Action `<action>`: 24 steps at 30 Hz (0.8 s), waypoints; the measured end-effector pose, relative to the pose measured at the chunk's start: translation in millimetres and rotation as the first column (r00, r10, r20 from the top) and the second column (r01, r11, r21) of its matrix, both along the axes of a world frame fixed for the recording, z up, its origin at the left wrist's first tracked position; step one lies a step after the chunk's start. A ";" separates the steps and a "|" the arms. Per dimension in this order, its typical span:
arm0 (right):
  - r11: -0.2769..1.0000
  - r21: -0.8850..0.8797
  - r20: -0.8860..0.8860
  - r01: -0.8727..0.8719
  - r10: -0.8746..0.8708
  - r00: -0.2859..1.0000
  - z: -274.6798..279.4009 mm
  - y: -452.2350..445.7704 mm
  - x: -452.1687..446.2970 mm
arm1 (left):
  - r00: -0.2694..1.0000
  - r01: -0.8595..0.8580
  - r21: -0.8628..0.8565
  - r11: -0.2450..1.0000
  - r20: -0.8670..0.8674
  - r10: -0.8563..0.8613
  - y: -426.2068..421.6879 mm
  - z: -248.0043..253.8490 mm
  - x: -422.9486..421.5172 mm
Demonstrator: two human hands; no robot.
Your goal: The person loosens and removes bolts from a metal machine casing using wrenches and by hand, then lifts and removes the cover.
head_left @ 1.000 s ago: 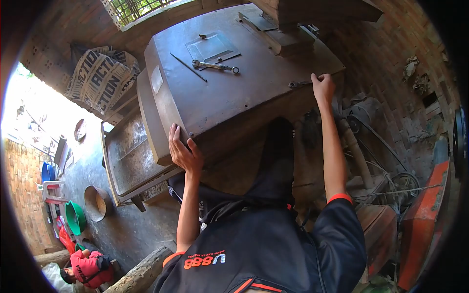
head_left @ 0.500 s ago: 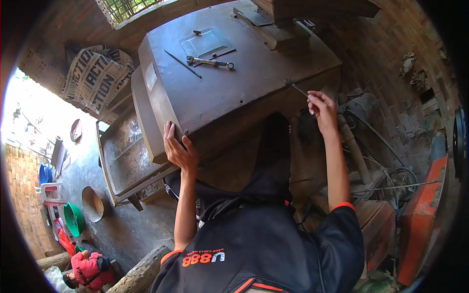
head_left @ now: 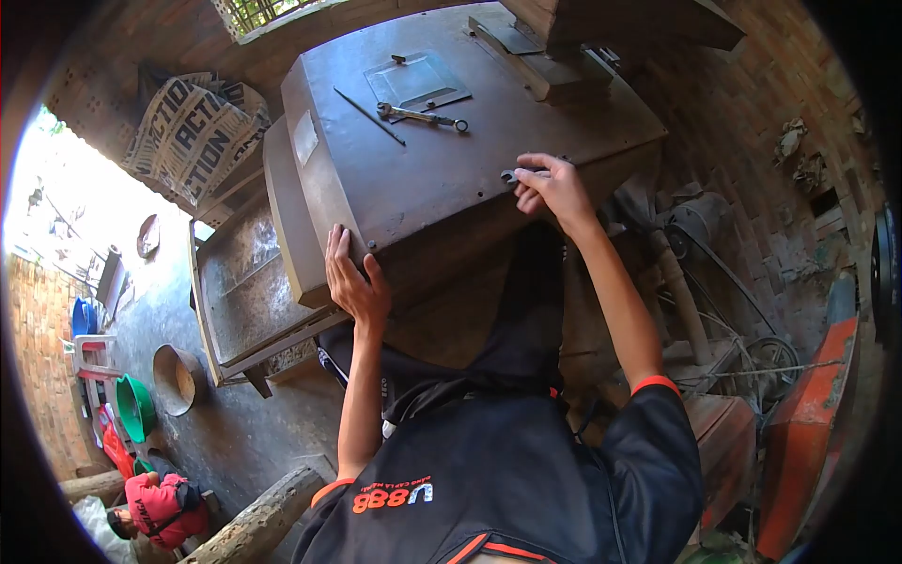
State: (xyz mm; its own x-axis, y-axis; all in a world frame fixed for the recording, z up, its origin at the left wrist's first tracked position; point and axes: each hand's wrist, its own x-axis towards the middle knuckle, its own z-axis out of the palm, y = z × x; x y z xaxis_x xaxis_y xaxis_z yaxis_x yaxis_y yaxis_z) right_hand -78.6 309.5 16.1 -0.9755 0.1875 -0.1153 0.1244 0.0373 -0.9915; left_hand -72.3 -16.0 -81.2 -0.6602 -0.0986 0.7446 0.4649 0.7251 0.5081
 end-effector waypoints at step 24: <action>0.320 0.934 -0.048 -0.161 0.558 0.829 22.9 49.9 -103.4 | 0.832 0.549 -0.093 0.831 -0.035 -0.553 165.8 95.5 -4.5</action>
State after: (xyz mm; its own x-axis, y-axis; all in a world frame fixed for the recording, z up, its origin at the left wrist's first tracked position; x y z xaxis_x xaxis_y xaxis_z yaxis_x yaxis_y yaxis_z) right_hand -182.0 359.3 39.0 -0.9004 -0.3958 0.1806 -0.4344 0.8408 -0.3229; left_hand -76.8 149.7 14.4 -0.5438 0.3267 0.7731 0.8254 0.3748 0.4222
